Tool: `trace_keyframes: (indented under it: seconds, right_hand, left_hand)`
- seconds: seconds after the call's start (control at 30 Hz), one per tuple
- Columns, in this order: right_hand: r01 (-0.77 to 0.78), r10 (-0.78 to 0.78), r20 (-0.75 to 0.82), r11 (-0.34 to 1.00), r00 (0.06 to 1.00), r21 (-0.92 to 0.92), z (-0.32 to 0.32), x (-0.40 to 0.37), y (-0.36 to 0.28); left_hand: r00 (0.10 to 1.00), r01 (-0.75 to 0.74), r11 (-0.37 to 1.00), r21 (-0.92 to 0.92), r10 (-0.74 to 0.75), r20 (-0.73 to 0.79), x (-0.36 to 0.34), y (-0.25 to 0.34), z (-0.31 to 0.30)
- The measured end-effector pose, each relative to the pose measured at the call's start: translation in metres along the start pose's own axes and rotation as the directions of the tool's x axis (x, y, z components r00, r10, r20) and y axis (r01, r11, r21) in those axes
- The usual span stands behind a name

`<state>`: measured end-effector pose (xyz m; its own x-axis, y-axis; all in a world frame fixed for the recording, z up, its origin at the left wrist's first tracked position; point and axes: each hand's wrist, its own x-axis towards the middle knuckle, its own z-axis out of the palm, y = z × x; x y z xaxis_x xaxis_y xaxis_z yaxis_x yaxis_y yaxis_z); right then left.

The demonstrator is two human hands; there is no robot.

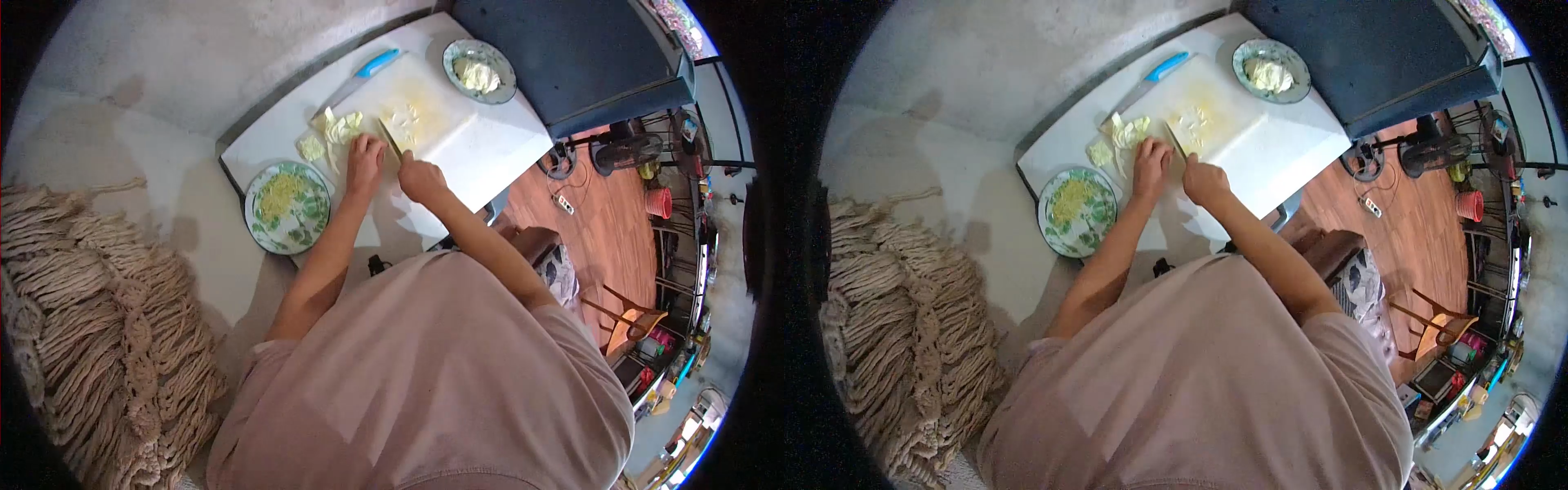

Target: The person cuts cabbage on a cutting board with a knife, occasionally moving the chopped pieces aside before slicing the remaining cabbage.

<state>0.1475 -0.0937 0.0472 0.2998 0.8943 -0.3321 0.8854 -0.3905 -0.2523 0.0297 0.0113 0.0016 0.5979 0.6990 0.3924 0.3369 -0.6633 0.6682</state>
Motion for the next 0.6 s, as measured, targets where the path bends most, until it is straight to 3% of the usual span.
trace_keyframes:
  seconds: [0.07, 0.17, 0.27, 0.33, 0.4, 0.43, 0.47, 0.53, 0.6]
  right_hand:
    - [-0.02, 0.024, -0.064, 0.998, 0.998, 0.061, 0.0, -0.006, 0.007]
    - [-0.084, 0.094, -0.045, 0.98, 0.995, 0.179, -0.017, -0.019, 0.024]
    - [-0.007, 0.098, -0.269, 0.947, 0.958, 0.322, -0.025, -0.009, 0.059]
    - [-0.026, 0.176, -0.278, 0.882, 0.944, 0.471, -0.04, 0.014, 0.076]
    - [-0.048, 0.254, -0.144, 0.626, 0.956, 0.779, -0.074, 0.017, 0.074]
    - [0.033, 0.25, -0.176, 0.489, 0.952, 0.871, -0.051, 0.041, 0.092]
    - [0.035, 0.254, -0.179, 0.485, 0.95, 0.874, -0.035, 0.052, 0.101]
    - [0.185, 0.259, -0.235, 0.202, 0.937, 0.962, -0.014, 0.069, 0.112]
    - [0.171, 0.285, -0.252, 0.28, 0.925, 0.945, 0.001, 0.065, 0.115]
  left_hand:
    - [0.998, -0.044, 0.999, -0.007, 0.044, -0.054, 0.0, 0.001, 0.0]
    - [0.999, -0.021, 1.0, -0.006, 0.021, 0.039, -0.002, 0.002, -0.003]
    - [0.997, -0.05, 0.999, 0.003, 0.049, 0.063, -0.006, 0.003, -0.005]
    - [0.995, -0.044, 0.999, -0.01, 0.044, 0.093, -0.013, 0.009, -0.008]
    - [0.99, -0.053, 0.998, -0.012, 0.055, 0.128, -0.017, 0.013, -0.009]
    - [0.986, -0.091, 0.996, -0.018, 0.092, 0.138, -0.021, 0.012, -0.008]
    - [0.981, -0.125, 0.992, -0.024, 0.127, 0.144, -0.024, 0.012, -0.007]
    - [0.982, -0.116, 0.99, -0.085, 0.127, 0.139, -0.025, 0.015, -0.009]
    - [0.985, -0.091, 0.986, -0.142, 0.11, 0.131, -0.023, 0.016, -0.01]
